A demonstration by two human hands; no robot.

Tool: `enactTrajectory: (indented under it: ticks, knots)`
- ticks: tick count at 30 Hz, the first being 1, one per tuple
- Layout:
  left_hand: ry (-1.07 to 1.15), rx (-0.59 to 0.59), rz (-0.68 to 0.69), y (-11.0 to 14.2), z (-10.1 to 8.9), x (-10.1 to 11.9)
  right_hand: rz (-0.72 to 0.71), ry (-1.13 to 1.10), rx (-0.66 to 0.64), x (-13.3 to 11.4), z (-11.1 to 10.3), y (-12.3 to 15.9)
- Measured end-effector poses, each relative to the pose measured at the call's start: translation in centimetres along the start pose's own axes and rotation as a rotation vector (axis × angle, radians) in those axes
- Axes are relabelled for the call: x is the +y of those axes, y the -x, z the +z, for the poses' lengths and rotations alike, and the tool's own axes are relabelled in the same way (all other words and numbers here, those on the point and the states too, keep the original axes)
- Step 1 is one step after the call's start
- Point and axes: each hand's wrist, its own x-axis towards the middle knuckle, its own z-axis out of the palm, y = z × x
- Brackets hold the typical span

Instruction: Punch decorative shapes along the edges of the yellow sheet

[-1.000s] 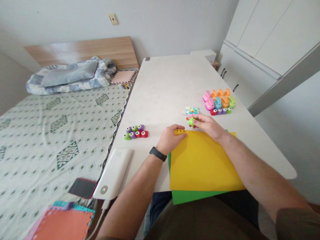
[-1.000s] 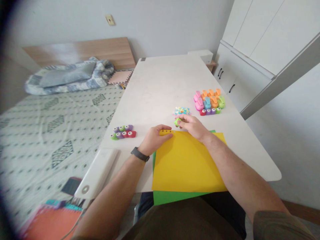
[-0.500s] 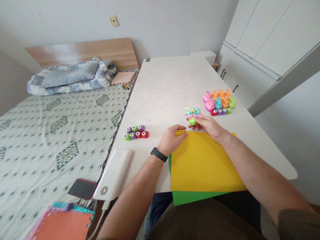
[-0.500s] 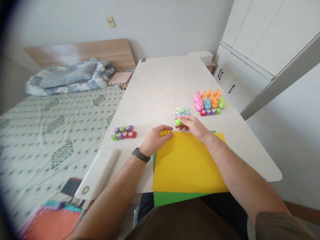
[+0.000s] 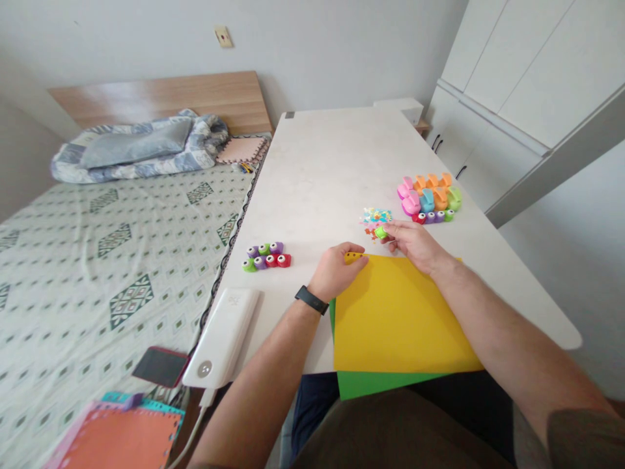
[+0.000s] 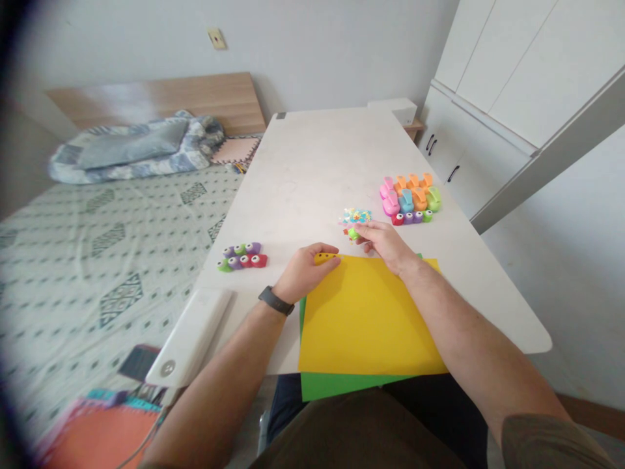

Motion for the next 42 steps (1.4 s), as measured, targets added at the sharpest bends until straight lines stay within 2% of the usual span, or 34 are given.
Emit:
enactTrajectory:
  ticks: [9,16,26,42]
  knots:
    - [-0.016,-0.004,-0.005,-0.1,0.1,-0.3,-0.01,0.022,0.097,0.5,-0.7,-0.5]
    - [-0.01,0.006,0.0,-0.2,0.1,-0.5,0.013,0.044,0.074,0.6,-0.9,-0.5]
    - [-0.029,0.013,0.001,-0.2,0.2,-0.5,-0.008,0.069,0.136,0.8,-1.1,-0.9]
    - [-0.017,0.009,-0.009,-0.1,0.1,-0.3,0.053,-0.05,0.106,0.2,-1.1,-1.1]
